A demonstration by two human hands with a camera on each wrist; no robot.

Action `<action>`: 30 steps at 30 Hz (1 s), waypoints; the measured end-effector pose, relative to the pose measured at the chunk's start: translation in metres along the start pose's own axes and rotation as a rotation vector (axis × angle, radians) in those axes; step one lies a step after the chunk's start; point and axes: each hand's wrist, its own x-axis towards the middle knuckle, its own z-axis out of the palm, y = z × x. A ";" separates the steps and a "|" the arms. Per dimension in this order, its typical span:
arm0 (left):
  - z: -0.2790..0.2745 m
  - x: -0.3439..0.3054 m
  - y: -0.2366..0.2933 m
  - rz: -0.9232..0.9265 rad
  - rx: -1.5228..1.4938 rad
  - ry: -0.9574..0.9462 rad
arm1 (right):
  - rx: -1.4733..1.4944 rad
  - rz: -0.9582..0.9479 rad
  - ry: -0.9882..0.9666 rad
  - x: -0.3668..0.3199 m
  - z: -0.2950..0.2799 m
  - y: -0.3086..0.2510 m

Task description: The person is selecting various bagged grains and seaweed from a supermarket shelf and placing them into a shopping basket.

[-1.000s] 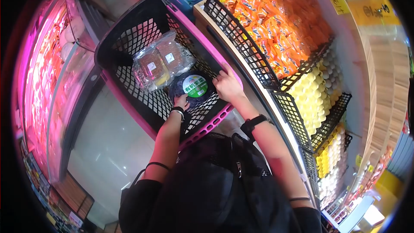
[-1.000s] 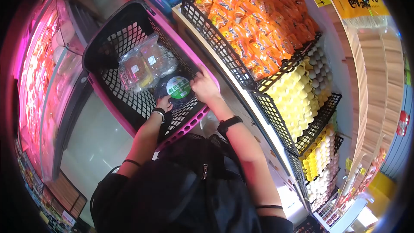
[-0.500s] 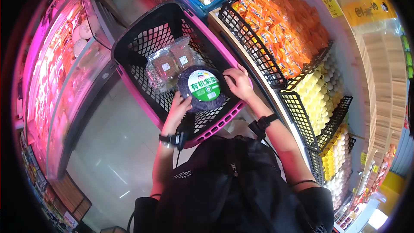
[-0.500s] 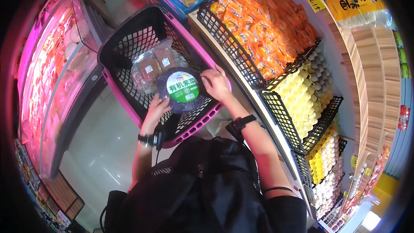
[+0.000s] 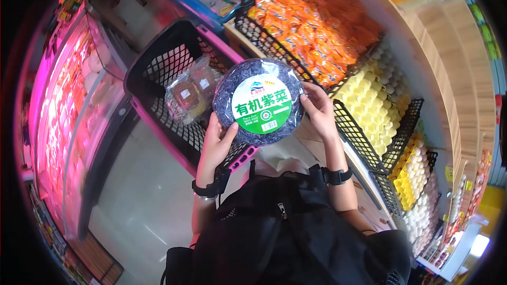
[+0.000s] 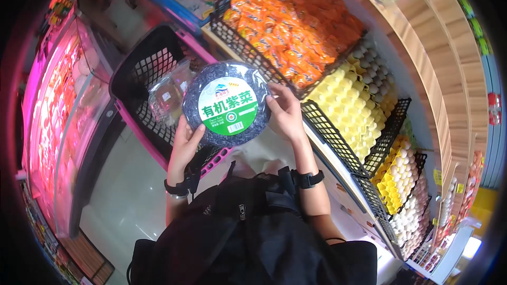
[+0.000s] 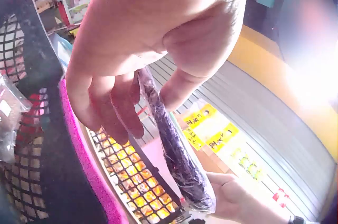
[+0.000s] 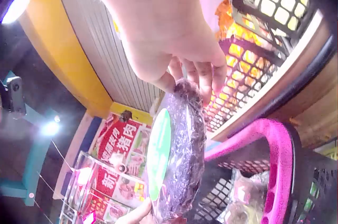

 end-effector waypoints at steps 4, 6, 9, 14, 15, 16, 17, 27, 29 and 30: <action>0.050 0.004 -0.003 -0.009 0.018 -0.083 | 0.010 -0.066 0.063 -0.036 -0.055 -0.013; 0.077 0.001 -0.008 -0.022 0.034 -0.135 | 0.084 -0.037 0.091 -0.060 -0.087 -0.016; 0.117 -0.009 -0.023 -0.094 0.139 -0.239 | 0.064 -0.054 0.146 -0.104 -0.142 -0.017; 0.231 -0.048 -0.050 -0.080 0.105 -0.309 | 0.103 -0.036 0.272 -0.195 -0.240 -0.005; 0.252 -0.056 -0.061 -0.074 0.090 -0.331 | 0.109 -0.042 0.305 -0.216 -0.259 0.004; 0.273 -0.063 -0.071 -0.073 0.091 -0.340 | 0.111 -0.055 0.342 -0.236 -0.278 0.010; 0.295 -0.071 -0.081 -0.069 0.089 -0.354 | 0.121 -0.060 0.379 -0.257 -0.293 0.007; 0.444 -0.112 -0.109 -0.126 0.134 -0.705 | 0.273 -0.166 0.737 -0.414 -0.386 0.017; 0.470 -0.115 -0.098 -0.120 0.159 -0.795 | 0.316 -0.194 0.842 -0.429 -0.389 0.010; 0.482 -0.116 -0.093 -0.106 0.169 -0.834 | 0.339 -0.207 0.895 -0.436 -0.389 0.008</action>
